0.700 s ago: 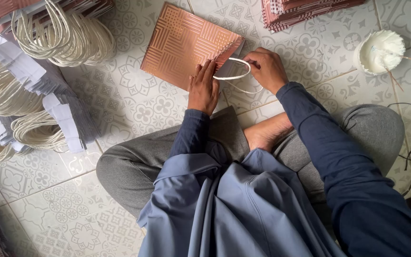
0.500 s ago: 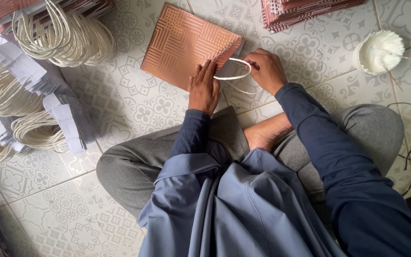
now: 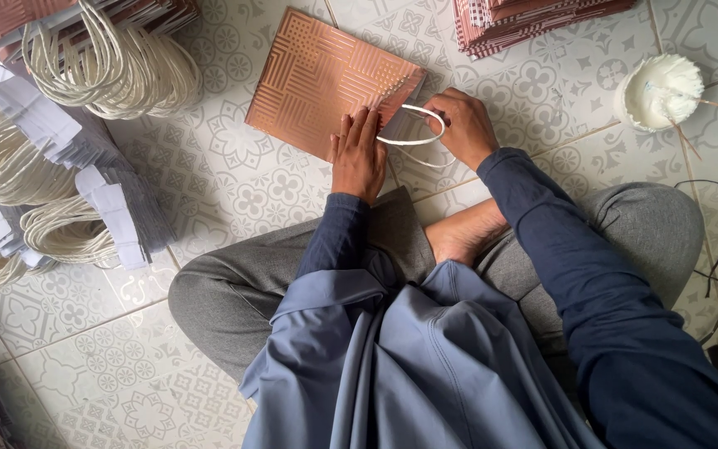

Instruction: The person sits on the floor and assembles paper bags by attaching white handles. They apply glue to small white paper tabs, press them onto the handles, and then attach the handles to the inside of the patterned paper bags. The person stacks the finished bags and repeats the process with new materials.

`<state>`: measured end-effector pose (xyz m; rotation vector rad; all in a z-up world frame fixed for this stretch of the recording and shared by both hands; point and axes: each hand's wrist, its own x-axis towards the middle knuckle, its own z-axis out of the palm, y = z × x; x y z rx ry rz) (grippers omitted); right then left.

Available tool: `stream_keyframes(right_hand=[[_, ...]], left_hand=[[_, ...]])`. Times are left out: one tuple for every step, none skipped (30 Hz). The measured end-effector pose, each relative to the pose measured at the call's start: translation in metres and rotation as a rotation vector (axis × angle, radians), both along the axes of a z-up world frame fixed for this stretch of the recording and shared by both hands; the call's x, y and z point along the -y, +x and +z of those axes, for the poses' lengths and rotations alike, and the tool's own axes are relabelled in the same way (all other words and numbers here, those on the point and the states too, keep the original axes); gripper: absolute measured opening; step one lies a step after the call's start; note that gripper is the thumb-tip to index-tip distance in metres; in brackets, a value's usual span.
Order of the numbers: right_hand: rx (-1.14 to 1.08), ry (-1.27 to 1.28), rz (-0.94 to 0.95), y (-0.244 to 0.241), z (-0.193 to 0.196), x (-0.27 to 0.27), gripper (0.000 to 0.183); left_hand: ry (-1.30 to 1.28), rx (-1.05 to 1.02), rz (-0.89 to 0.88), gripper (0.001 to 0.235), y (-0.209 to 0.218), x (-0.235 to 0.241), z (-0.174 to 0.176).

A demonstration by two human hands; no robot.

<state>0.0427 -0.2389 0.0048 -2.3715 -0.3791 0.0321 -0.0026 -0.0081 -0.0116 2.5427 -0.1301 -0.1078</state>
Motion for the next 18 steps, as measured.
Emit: stream_keyframes(right_hand=[[0.0,0.0,0.0,0.0,0.002,0.0,0.014],[-0.008,0.014,-0.004,0.001,0.004,-0.001,0.014],[-0.017,0.027,-0.008,0.001,0.005,-0.001,0.014],[-0.016,0.028,-0.007,0.001,0.005,-0.001,0.014],[-0.011,0.038,-0.006,0.001,0.005,-0.001,0.013],[-0.006,0.048,-0.004,0.001,0.004,-0.001,0.013],[-0.007,0.048,-0.004,0.001,0.004,-0.001,0.013],[-0.005,0.052,-0.002,0.001,0.004,-0.001,0.013],[-0.004,0.056,0.0,0.001,0.005,-0.002,0.014],[-0.003,0.056,-0.001,0.001,0.006,-0.002,0.014],[-0.008,0.064,0.001,0.001,0.007,-0.002,0.014],[-0.012,0.072,0.003,0.001,0.008,-0.002,0.014],[-0.011,0.073,0.003,0.001,0.01,-0.002,0.014],[-0.014,0.076,0.0,0.0,0.011,-0.003,0.013],[-0.018,0.078,-0.002,0.0,0.013,-0.003,0.013],[-0.016,0.08,-0.002,0.0,0.013,-0.003,0.013],[-0.018,0.091,0.0,0.0,0.014,-0.002,0.014],[-0.018,0.104,0.003,0.001,0.015,-0.002,0.014]], left_hand=[[0.0,0.0,0.0,0.058,0.0,0.0,-0.002],[0.019,0.014,0.001,0.058,0.0,0.001,-0.004],[0.038,0.028,0.003,0.059,0.0,0.001,-0.006],[0.039,0.028,0.003,0.059,0.0,0.001,-0.007],[0.048,0.035,0.003,0.059,0.0,0.001,-0.007],[0.056,0.041,0.003,0.059,-0.001,0.002,-0.007],[0.056,0.04,0.003,0.059,-0.002,0.003,-0.007],[0.082,0.053,0.001,0.059,-0.002,0.004,-0.007],[0.107,0.065,-0.001,0.06,-0.002,0.005,-0.008],[0.107,0.066,-0.002,0.06,-0.003,0.005,-0.009],[0.128,0.074,-0.006,0.06,-0.003,0.006,-0.01],[0.149,0.083,-0.009,0.061,-0.004,0.006,-0.012],[0.15,0.084,-0.009,0.061,-0.004,0.007,-0.014],[0.17,0.093,-0.007,0.062,-0.005,0.008,-0.016],[0.19,0.102,-0.005,0.063,-0.005,0.009,-0.018],[0.191,0.103,-0.005,0.063,-0.006,0.01,-0.017],[0.222,0.113,-0.003,0.062,-0.007,0.011,-0.015],[0.254,0.125,-0.001,0.061,-0.007,0.012,-0.013]])
